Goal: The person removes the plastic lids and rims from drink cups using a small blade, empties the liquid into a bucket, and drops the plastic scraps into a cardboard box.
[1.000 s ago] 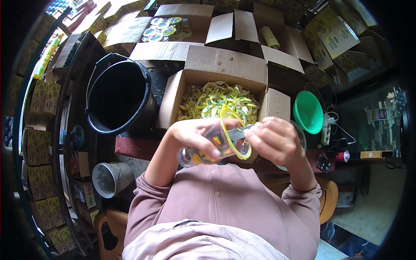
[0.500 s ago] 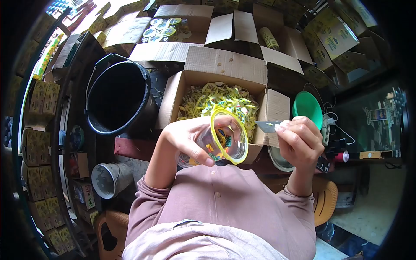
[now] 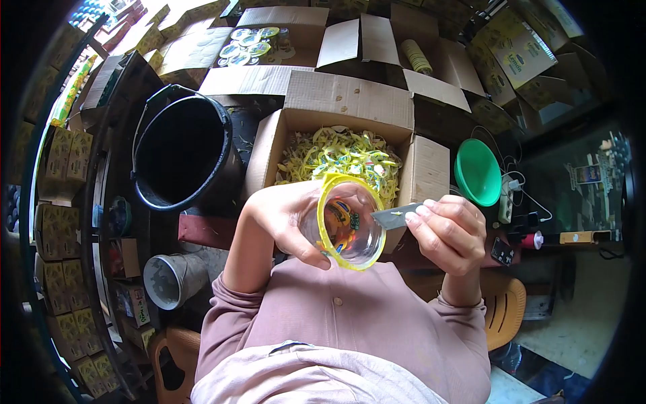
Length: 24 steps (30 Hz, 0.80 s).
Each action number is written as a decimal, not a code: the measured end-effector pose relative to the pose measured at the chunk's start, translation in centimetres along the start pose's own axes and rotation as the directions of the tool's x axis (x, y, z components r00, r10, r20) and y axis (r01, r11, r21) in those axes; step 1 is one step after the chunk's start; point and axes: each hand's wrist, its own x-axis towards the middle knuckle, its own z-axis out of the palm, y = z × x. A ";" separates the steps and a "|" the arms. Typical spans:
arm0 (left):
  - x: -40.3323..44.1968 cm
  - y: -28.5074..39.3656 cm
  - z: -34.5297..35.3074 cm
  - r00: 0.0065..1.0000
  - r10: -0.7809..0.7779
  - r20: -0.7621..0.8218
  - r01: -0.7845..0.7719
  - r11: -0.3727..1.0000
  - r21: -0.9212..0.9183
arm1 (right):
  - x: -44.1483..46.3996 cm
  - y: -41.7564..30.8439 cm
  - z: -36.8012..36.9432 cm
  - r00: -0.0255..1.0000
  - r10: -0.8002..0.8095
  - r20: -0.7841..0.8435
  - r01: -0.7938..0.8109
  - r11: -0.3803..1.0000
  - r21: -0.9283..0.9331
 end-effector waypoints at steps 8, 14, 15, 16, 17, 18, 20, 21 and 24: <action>-0.2 -0.4 0.1 0.999 0.045 0.002 -0.045 0.994 0.099 | 0.3 -0.6 0.3 0.998 -0.064 -0.024 0.062 0.997 -0.052; -0.6 -1.1 0.5 0.981 0.099 -0.168 -0.048 0.959 0.280 | -1.2 0.5 1.1 0.937 0.252 -0.243 -0.217 0.963 0.162; -1.1 -1.8 0.4 0.976 0.112 -0.189 -0.052 0.954 0.296 | -1.8 1.0 1.6 0.877 0.399 -0.268 -0.332 0.906 0.263; -1.5 -2.5 0.3 0.969 0.125 -0.211 -0.054 0.949 0.312 | -2.6 1.3 2.4 0.761 0.607 -0.231 -0.460 0.755 0.468; -1.8 -2.8 0.2 0.963 0.136 -0.234 -0.054 0.944 0.326 | -3.4 1.5 3.3 0.612 0.778 -0.142 -0.539 0.542 0.644; -1.8 -2.7 0.2 0.965 0.134 -0.226 -0.048 0.935 0.351 | -4.0 1.9 4.4 0.544 0.839 -0.015 -0.509 0.344 0.789; -1.6 -2.3 0.1 0.968 0.133 -0.213 -0.036 0.913 0.406 | -5.2 1.9 6.3 0.536 0.844 -0.014 -0.601 0.393 0.696; -1.5 -1.8 0.1 0.973 0.094 -0.212 -0.008 0.928 0.373 | -5.7 1.9 7.0 0.531 0.847 -0.013 -0.644 0.414 0.643; -1.1 -0.8 0.1 0.981 0.012 -0.191 0.047 0.953 0.300 | -7.1 2.0 8.2 0.522 0.849 0.083 -0.738 0.402 0.542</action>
